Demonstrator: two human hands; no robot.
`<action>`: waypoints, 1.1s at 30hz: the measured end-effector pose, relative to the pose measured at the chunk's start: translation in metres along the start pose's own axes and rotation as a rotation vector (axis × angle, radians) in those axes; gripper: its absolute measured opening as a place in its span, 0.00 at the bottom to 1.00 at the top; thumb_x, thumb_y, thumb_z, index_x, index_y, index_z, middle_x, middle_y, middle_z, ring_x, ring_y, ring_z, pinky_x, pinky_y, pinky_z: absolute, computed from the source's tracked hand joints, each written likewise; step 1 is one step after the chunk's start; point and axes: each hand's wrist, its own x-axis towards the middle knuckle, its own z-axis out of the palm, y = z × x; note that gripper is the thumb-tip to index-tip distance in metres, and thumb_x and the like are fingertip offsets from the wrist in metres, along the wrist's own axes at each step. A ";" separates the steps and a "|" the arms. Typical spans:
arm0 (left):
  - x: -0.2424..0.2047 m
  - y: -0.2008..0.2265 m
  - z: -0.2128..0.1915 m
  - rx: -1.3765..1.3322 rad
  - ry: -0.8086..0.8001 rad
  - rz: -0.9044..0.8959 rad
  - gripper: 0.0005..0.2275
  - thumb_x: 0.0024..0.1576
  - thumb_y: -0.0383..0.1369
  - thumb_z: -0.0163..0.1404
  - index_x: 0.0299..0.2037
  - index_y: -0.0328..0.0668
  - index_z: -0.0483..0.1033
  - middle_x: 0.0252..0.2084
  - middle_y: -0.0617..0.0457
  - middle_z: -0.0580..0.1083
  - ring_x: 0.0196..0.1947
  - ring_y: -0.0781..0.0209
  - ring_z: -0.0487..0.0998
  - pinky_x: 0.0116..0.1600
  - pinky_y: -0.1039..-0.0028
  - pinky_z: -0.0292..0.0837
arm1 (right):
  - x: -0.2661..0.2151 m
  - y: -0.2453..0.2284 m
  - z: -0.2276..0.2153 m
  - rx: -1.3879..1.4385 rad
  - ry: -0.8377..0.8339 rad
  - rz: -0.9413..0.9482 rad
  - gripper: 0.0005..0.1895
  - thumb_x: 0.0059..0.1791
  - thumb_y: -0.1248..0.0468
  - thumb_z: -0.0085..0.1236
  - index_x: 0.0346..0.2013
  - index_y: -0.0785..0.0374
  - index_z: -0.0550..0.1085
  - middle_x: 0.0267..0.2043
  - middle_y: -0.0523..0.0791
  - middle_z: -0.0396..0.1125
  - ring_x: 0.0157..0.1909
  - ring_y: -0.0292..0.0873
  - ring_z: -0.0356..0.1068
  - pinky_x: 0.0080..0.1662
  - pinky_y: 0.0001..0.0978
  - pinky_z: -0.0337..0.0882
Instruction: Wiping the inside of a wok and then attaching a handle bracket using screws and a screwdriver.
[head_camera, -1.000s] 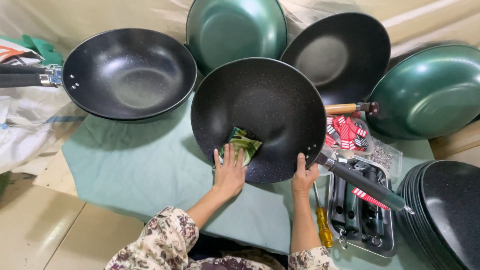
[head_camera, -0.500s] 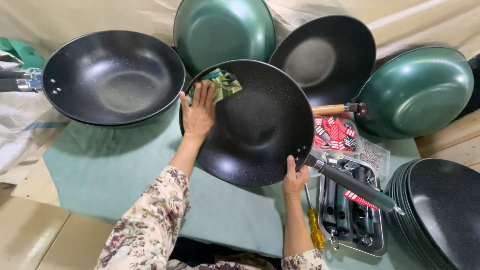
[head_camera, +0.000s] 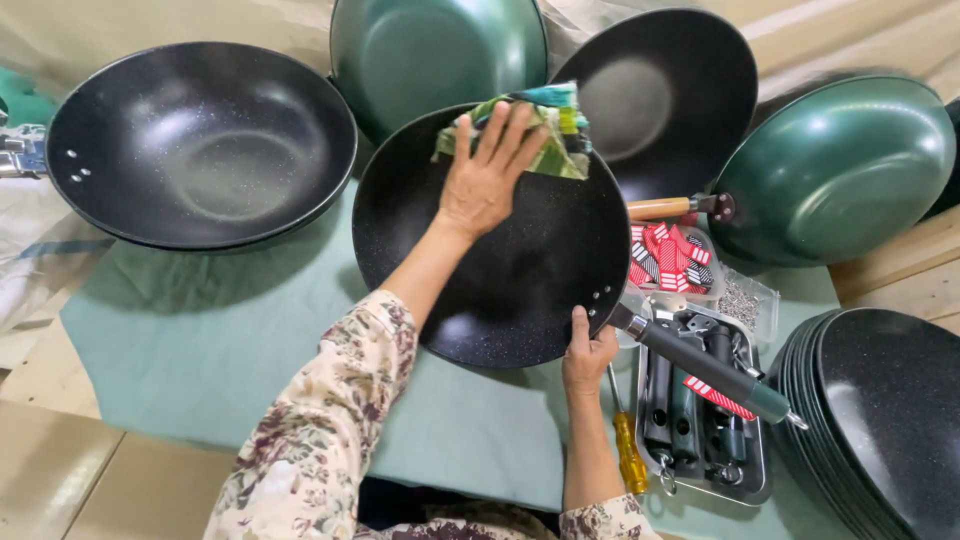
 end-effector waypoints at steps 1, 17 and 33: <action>-0.001 0.014 -0.008 -0.004 -0.004 0.000 0.37 0.56 0.27 0.45 0.78 0.61 0.45 0.81 0.49 0.38 0.80 0.44 0.35 0.76 0.36 0.28 | -0.001 -0.005 0.000 -0.004 0.000 0.003 0.13 0.51 0.64 0.68 0.27 0.67 0.75 0.22 0.51 0.68 0.28 0.41 0.65 0.39 0.37 0.70; -0.159 0.115 -0.069 -0.742 -0.382 0.136 0.33 0.56 0.38 0.35 0.77 0.57 0.49 0.77 0.44 0.53 0.74 0.45 0.57 0.71 0.45 0.51 | -0.001 -0.004 -0.005 0.025 -0.014 -0.062 0.19 0.57 0.60 0.61 0.23 0.62 0.70 0.18 0.44 0.61 0.25 0.38 0.61 0.39 0.29 0.68; -0.115 0.016 -0.004 -0.077 -0.221 -0.321 0.30 0.65 0.50 0.43 0.75 0.52 0.55 0.75 0.38 0.55 0.73 0.35 0.56 0.68 0.24 0.37 | -0.010 0.064 -0.003 -0.003 -0.020 -0.091 0.19 0.54 0.60 0.65 0.22 0.63 0.71 0.18 0.48 0.63 0.25 0.41 0.61 0.37 0.34 0.68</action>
